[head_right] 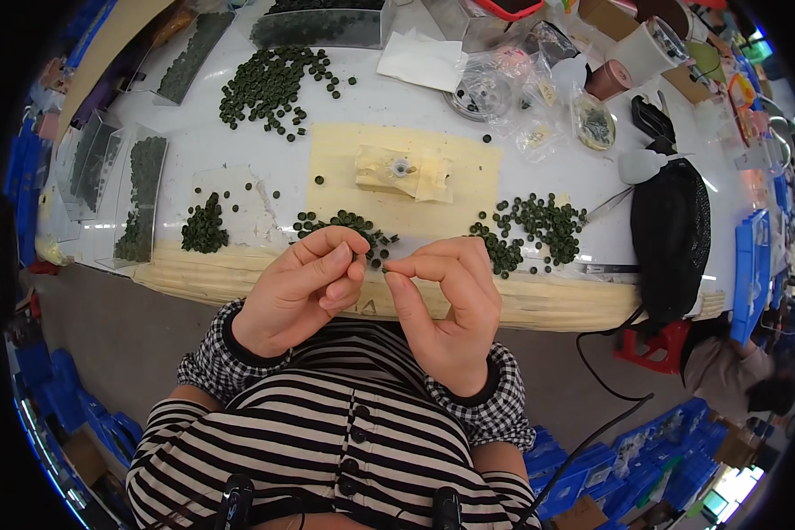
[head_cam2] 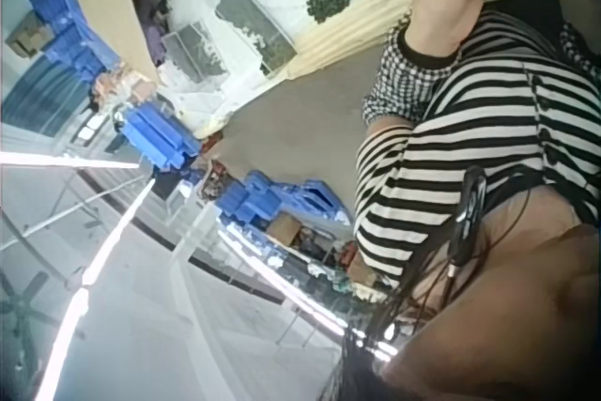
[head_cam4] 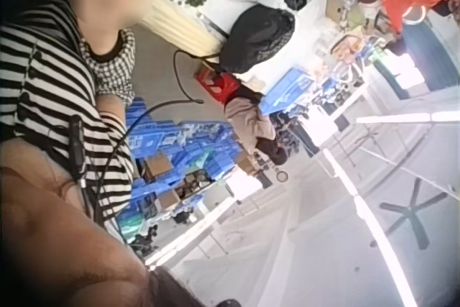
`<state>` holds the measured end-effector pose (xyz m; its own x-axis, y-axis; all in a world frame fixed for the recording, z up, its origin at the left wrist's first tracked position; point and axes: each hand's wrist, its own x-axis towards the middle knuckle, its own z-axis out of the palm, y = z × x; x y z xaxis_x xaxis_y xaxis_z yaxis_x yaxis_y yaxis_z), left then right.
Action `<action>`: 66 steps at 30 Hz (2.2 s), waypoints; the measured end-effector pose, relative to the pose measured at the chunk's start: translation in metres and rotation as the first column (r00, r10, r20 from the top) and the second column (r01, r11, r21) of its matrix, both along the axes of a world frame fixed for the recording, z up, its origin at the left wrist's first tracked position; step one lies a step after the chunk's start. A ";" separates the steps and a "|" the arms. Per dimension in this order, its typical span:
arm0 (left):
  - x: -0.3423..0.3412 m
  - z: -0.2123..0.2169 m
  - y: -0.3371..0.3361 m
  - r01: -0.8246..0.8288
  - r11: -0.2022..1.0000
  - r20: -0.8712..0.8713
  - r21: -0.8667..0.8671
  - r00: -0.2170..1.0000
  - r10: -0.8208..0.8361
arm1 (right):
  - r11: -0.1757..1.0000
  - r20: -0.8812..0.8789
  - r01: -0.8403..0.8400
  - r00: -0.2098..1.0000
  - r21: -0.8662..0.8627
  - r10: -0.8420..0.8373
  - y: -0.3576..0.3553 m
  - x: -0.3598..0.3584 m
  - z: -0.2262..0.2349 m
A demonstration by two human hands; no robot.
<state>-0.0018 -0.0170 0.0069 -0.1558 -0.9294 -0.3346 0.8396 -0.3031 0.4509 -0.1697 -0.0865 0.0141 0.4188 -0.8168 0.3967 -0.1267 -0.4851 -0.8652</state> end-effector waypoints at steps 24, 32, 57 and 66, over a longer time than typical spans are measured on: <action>-0.005 -0.008 0.002 0.008 0.999 0.130 -0.043 0.992 -0.002 | 0.996 0.041 0.038 0.999 -0.079 -0.035 0.002 0.006 -0.010; -0.008 -0.007 0.002 0.016 0.999 0.071 0.033 0.997 -0.018 | 0.873 -0.082 0.101 0.984 -0.478 -0.159 0.006 0.009 -0.013; -0.012 -0.004 -0.001 -0.086 0.887 0.785 -0.454 0.432 0.443 | 0.981 0.041 -0.014 0.999 -0.193 0.023 0.010 0.003 -0.018; -0.005 0.001 -0.003 0.091 0.822 0.825 -0.563 0.128 0.551 | 0.982 0.105 -0.181 0.979 0.049 0.176 0.005 -0.007 -0.016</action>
